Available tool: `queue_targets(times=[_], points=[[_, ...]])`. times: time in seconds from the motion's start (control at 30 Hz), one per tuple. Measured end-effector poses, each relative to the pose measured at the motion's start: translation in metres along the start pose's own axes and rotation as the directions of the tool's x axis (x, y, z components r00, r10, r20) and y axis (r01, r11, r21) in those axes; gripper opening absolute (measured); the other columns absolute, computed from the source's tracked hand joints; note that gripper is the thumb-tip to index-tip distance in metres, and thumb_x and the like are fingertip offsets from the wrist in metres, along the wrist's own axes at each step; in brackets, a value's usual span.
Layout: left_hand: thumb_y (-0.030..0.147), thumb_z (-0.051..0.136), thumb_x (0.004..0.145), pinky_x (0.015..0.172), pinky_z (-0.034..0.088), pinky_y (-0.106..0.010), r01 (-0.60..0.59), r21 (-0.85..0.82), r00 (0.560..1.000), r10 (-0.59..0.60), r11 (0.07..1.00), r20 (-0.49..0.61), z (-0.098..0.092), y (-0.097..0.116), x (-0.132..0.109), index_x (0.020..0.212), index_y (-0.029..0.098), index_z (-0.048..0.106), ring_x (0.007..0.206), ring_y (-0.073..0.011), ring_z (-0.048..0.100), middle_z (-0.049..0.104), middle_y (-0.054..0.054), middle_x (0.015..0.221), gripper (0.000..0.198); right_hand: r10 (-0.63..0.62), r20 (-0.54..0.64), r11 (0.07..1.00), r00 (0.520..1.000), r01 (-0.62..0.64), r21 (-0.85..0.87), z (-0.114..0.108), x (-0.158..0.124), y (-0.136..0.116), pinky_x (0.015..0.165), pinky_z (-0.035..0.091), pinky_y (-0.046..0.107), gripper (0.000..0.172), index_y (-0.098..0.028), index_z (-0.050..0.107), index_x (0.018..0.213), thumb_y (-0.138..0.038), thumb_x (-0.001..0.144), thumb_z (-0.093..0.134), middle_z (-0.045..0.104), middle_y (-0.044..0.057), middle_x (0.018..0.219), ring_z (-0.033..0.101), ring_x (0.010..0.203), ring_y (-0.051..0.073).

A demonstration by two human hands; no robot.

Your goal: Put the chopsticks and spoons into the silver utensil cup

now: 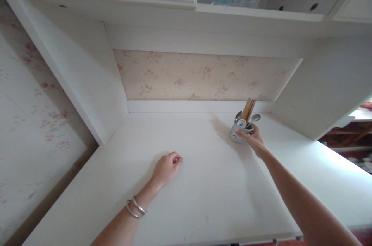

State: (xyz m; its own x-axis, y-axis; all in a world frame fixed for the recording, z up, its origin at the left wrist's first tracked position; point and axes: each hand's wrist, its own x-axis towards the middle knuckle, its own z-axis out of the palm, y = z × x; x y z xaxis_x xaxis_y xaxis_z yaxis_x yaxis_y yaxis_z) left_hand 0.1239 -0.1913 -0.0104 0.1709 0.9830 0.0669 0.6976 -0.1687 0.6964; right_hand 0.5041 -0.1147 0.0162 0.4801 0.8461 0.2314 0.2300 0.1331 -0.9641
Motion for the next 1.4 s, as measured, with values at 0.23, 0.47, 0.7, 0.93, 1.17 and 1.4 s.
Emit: queue_targets(times=[0.23, 0.47, 0.7, 0.93, 1.17, 1.4], points=[[0.042, 0.044, 0.085, 0.057, 0.031, -0.023, 0.010, 0.043, 1.000, -0.010, 0.999, -0.004, 0.000, 0.002, -0.001, 0.077, 0.020, 0.064, 0.062, -0.0133, 0.057, 0.065, -0.001, 0.068, 0.031, -0.012, -0.203, 0.998, 0.979, 0.000, -0.062, -0.016, -0.022, -0.012, 0.096, 0.040, 0.040, 0.100, -0.026, 0.028, 0.135, -0.044, 0.052, 0.081, 0.040, 0.012, 0.136, 0.041, 0.123, 0.026], [0.049, 0.042, 0.085, 0.054, 0.027, -0.024, 0.033, 0.087, 0.999, -0.035, 0.996, 0.023, -0.001, 0.006, -0.001, 0.066, 0.019, 0.058, 0.059, -0.0136, 0.054, 0.061, 0.000, 0.062, 0.039, -0.117, -0.205, 0.979, 0.972, 0.147, 0.138, 0.050, -0.111, -0.044, 0.070, 0.045, 0.028, 0.031, -0.023, 0.052, 0.091, -0.046, 0.075, 0.066, 0.055, -0.001, 0.081, 0.056, 0.075, 0.015], [0.040, 0.039, 0.089, 0.061, 0.037, -0.024, 0.042, -0.038, 0.999, -0.042, 0.998, 0.005, -0.004, 0.006, -0.002, 0.084, 0.020, 0.063, 0.070, -0.0163, 0.060, 0.068, -0.003, 0.077, 0.032, 0.167, 0.714, 0.984, 0.679, -0.156, -0.082, 0.162, -0.183, -0.051, 0.040, 0.034, 0.021, 0.038, -0.021, 0.059, 0.090, -0.057, 0.082, 0.051, 0.060, -0.001, 0.062, 0.047, 0.042, 0.010], [0.022, 0.045, 0.085, 0.076, 0.044, -0.027, 0.076, -0.036, 0.997, -0.077, 0.996, -0.008, -0.009, 0.010, -0.003, 0.105, 0.020, 0.061, 0.089, -0.0200, 0.064, 0.071, -0.007, 0.094, 0.026, 0.035, 0.641, 0.999, 0.767, -0.007, -0.046, 0.182, -0.196, -0.039, 0.047, 0.039, 0.022, 0.039, -0.023, 0.062, 0.104, -0.054, 0.084, 0.048, 0.060, -0.001, 0.062, 0.052, 0.051, 0.012], [0.019, 0.043, 0.083, 0.083, 0.044, -0.028, 0.043, 0.029, 0.997, -0.045, 0.999, 0.057, -0.010, 0.013, -0.006, 0.100, 0.021, 0.067, 0.095, -0.0205, 0.064, 0.071, -0.006, 0.098, 0.029, 0.024, 0.685, 0.999, 0.728, 0.003, -0.038, 0.176, -0.195, -0.033, 0.044, 0.036, 0.021, 0.037, -0.022, 0.063, 0.103, -0.050, 0.085, 0.047, 0.056, -0.002, 0.058, 0.049, 0.049, 0.012], [0.021, 0.041, 0.084, 0.082, 0.044, -0.028, -0.002, 0.054, 0.998, -0.001, 0.999, 0.059, -0.009, 0.008, -0.006, 0.101, 0.022, 0.068, 0.095, -0.0205, 0.064, 0.072, -0.007, 0.098, 0.032, 0.001, 0.672, 0.999, 0.741, 0.022, -0.025, 0.175, -0.194, -0.035, 0.053, 0.043, 0.025, 0.036, -0.023, 0.065, 0.100, -0.051, 0.083, 0.050, 0.062, 0.000, 0.066, 0.056, 0.057, 0.015]])
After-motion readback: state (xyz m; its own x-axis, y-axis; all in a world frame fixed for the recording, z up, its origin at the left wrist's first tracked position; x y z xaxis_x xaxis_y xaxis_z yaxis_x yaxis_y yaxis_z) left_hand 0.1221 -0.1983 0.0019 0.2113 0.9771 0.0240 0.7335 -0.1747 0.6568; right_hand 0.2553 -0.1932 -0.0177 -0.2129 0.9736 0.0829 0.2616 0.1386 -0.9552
